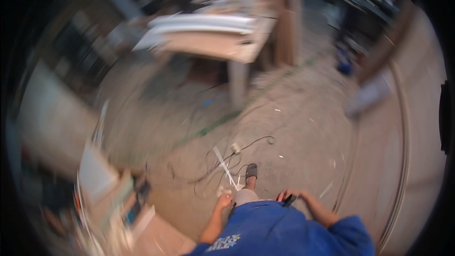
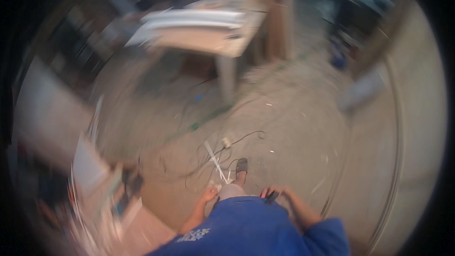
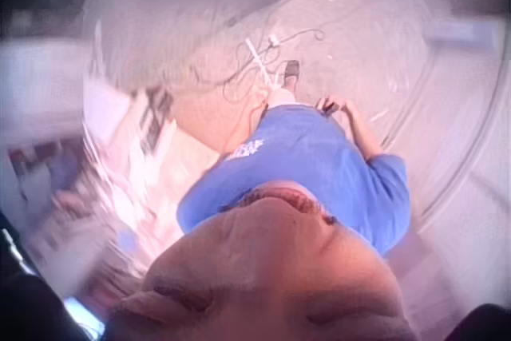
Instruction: The person repeatedly picks up thin wooden strips from a workbench, aligns them, and places them back down. They occasionally move larger boards and retrieve additional strips from a nearby rack. The task involves organizing and preparing wooden pieces for further assembly.
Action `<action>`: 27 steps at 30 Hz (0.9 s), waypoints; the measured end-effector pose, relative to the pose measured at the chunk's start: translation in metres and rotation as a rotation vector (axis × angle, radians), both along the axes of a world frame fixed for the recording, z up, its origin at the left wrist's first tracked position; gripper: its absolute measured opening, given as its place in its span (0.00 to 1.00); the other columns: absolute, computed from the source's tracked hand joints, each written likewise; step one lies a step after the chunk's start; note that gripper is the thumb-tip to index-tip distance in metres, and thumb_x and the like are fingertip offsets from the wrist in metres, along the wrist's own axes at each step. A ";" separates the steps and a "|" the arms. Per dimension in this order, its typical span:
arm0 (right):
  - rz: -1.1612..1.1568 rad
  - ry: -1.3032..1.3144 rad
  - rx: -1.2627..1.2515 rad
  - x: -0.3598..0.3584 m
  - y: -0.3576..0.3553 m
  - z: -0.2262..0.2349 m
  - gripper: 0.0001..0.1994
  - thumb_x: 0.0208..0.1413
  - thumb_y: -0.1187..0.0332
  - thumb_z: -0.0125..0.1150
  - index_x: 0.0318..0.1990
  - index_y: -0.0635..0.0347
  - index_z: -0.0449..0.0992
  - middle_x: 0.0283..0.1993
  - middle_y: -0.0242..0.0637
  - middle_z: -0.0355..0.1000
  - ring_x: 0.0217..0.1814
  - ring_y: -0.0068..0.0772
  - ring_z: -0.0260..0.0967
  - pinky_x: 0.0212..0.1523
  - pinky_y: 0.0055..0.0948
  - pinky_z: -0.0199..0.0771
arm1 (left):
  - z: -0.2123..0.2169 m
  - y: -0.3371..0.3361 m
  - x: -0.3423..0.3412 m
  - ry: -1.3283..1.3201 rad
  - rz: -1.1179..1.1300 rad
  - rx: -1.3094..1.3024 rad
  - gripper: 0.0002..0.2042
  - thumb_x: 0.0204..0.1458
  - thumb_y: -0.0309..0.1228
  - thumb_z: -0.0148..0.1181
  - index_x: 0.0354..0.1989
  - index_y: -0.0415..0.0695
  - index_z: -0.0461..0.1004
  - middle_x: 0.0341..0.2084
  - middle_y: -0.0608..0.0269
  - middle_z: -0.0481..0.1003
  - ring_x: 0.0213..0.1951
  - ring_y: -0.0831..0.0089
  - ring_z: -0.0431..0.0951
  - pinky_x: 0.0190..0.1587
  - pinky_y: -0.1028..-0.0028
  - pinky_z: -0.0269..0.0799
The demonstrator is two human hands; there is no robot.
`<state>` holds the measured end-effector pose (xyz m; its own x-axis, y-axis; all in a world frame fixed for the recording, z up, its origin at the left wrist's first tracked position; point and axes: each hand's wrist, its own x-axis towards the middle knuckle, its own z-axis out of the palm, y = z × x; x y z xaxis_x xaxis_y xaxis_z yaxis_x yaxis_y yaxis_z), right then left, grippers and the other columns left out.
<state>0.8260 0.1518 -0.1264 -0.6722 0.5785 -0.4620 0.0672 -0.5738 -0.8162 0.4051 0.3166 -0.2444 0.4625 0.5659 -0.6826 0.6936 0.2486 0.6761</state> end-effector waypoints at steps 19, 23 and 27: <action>-1.125 -0.303 1.990 0.383 0.183 0.524 0.15 0.66 0.62 0.56 0.52 0.16 0.74 0.29 0.31 0.74 0.28 0.30 0.67 0.37 0.41 0.72 | 0.074 0.387 0.453 0.314 -0.356 -0.023 0.25 0.56 0.34 0.61 0.63 0.39 0.75 0.41 0.54 0.85 0.34 0.68 0.84 0.40 0.70 0.78; -1.056 -0.284 2.029 0.509 0.215 0.535 0.19 0.69 0.54 0.52 0.59 -0.02 0.72 0.31 0.30 0.74 0.27 0.29 0.64 0.38 0.42 0.70 | 0.099 0.413 0.599 0.347 -0.442 -0.078 0.24 0.59 0.31 0.59 0.64 0.39 0.73 0.46 0.57 0.83 0.38 0.70 0.82 0.41 0.70 0.75; -1.144 -0.316 2.006 0.615 0.261 0.551 0.19 0.69 0.57 0.51 0.55 0.02 0.77 0.28 0.27 0.73 0.24 0.28 0.63 0.33 0.39 0.69 | 0.108 0.442 0.730 0.196 -0.624 -0.010 0.26 0.61 0.31 0.58 0.66 0.34 0.70 0.47 0.53 0.83 0.39 0.68 0.83 0.47 0.69 0.76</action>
